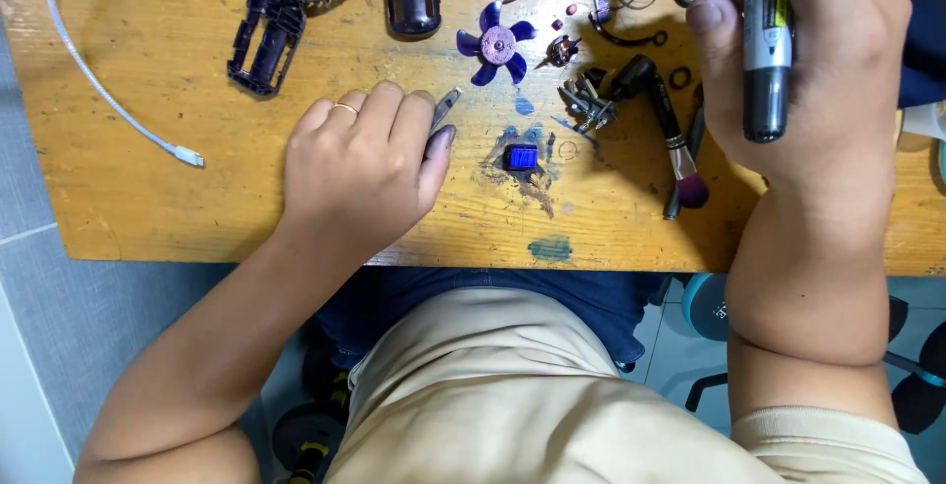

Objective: Repairing a small electronic device by inspecting and marking components on a workbench using tweezers and a marker.

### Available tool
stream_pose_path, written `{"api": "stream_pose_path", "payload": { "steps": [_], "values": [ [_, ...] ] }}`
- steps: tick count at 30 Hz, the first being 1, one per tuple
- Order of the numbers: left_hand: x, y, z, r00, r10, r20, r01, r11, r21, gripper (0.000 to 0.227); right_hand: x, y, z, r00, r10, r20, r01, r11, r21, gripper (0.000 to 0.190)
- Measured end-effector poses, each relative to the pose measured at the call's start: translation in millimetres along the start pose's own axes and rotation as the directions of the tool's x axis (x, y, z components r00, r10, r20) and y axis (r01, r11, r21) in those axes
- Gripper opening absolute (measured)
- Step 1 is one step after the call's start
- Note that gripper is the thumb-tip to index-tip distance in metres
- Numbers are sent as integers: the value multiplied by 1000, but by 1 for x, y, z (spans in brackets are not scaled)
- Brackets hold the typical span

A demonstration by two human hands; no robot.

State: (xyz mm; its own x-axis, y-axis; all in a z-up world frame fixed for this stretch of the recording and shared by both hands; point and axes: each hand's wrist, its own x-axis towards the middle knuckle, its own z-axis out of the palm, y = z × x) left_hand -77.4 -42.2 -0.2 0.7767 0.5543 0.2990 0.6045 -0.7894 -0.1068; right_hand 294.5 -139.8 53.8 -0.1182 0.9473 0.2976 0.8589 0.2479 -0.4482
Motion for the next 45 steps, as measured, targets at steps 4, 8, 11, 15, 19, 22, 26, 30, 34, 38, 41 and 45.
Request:
{"api": "stream_pose_path", "payload": {
  "steps": [4,8,11,15,19,22,26,30,34,38,41,45],
  "values": [
    [15,20,-26,999,36,-37,-40,991,-131,27,6,-3,0,999,-11,-31,12,999,35,32],
    [18,48,-12,983,164,86,-137,956,-261,53,11,-12,1,997,18,-82,-12,998,64,37],
    [28,54,0,976,192,107,-155,947,-281,35,20,-13,-1,995,-23,-92,32,995,93,34],
    [81,31,-22,910,214,354,77,753,-653,39,20,-16,-1,977,-59,-206,79,993,89,41],
    [126,-4,-49,949,107,296,207,498,-842,40,27,-33,8,925,50,-377,64,957,284,44],
    [133,-7,-20,908,80,412,400,135,-907,40,32,-29,19,873,149,-465,42,926,375,51],
    [121,6,48,977,-104,186,98,-558,-824,43,30,-13,35,832,102,-545,139,913,384,46],
    [113,9,49,940,-147,307,129,-681,-721,40,31,-17,44,871,41,-490,197,884,424,40],
    [106,7,41,936,-120,330,148,-718,-680,45,27,-15,36,882,-17,-471,215,903,372,39],
    [107,7,41,931,-120,346,136,-762,-633,38,25,-15,34,880,6,-474,213,888,407,37],
    [107,8,36,929,-91,360,161,-776,-610,34,23,-14,34,877,20,-481,224,867,445,35],
    [103,11,45,932,-86,353,159,-777,-609,34,22,-9,35,871,10,-490,251,850,463,33]
  ]
}}
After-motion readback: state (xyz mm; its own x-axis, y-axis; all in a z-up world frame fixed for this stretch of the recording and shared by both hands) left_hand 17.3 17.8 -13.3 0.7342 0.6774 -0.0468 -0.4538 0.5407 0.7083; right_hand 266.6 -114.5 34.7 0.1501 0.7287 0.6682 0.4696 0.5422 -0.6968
